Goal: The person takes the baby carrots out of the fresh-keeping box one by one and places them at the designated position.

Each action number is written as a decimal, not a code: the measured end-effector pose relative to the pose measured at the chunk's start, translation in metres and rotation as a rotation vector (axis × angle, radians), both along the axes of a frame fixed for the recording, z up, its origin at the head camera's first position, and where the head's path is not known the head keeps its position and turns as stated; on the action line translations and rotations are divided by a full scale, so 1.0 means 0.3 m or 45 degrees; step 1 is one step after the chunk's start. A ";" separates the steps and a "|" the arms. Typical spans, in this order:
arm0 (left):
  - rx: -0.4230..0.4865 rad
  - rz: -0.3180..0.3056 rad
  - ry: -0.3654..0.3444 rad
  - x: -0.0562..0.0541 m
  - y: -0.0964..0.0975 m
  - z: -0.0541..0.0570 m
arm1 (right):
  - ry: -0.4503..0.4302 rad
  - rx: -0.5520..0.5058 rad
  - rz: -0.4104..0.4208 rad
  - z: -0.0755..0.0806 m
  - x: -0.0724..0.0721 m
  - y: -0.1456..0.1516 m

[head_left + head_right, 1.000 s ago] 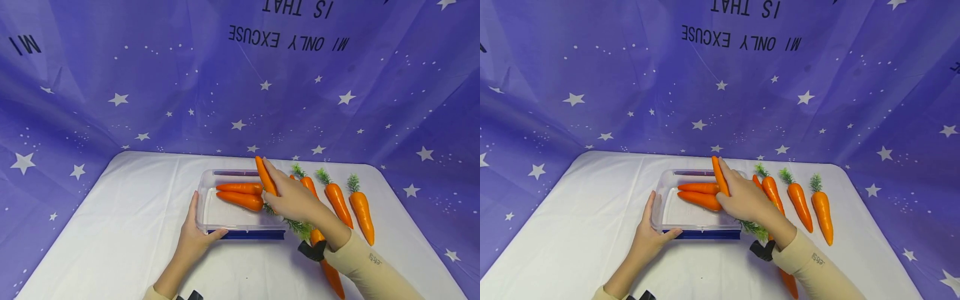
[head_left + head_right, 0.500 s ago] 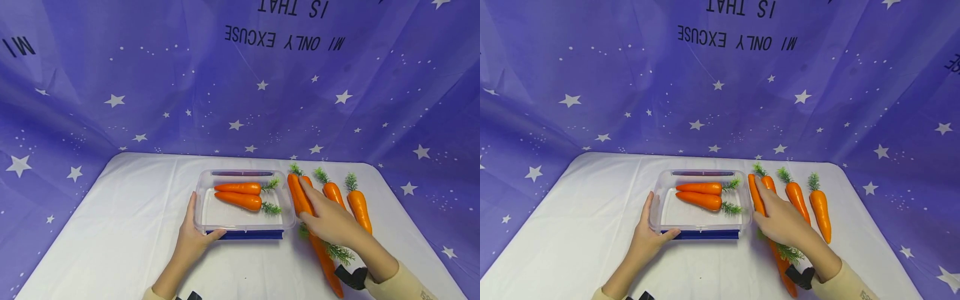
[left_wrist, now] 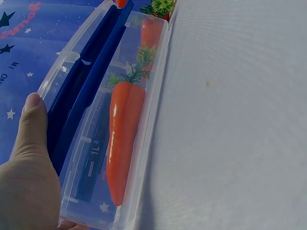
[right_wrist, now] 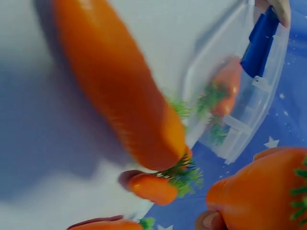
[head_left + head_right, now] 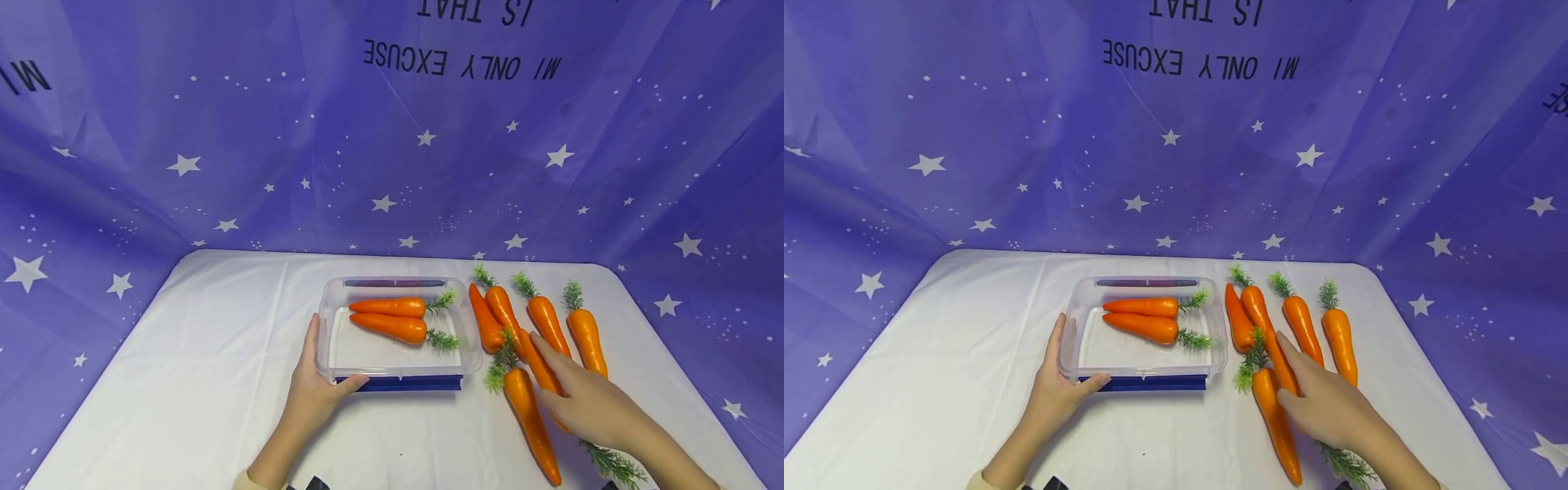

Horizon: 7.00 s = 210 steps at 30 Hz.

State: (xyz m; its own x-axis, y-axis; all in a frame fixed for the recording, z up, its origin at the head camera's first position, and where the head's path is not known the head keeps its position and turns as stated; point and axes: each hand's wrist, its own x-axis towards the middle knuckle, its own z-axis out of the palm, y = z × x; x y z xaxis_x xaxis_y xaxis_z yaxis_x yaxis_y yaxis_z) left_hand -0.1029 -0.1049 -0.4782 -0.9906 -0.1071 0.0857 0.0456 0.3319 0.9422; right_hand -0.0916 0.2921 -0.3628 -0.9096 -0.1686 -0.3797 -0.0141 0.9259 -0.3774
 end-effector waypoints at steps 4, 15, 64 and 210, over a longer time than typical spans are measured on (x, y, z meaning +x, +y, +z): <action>-0.005 0.004 0.002 0.000 0.000 0.002 | -0.070 -0.009 -0.033 -0.025 0.020 0.032; -0.019 0.003 0.012 -0.003 -0.002 0.003 | -0.182 0.085 -0.056 -0.089 0.044 0.095; -0.010 0.000 -0.002 0.001 0.000 0.008 | -0.216 0.123 0.041 -0.226 0.002 0.158; -0.034 -0.001 0.044 0.001 -0.001 0.000 | 0.481 -0.001 0.803 -0.153 -0.348 -0.580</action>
State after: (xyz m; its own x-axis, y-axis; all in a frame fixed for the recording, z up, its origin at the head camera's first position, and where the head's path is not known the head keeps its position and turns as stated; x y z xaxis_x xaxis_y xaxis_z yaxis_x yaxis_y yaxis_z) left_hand -0.1026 -0.1053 -0.4783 -0.9870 -0.1035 0.1226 0.0782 0.3567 0.9309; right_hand -0.1961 0.1182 -0.4088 -0.7084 -0.7033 -0.0593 -0.6732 0.6985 -0.2425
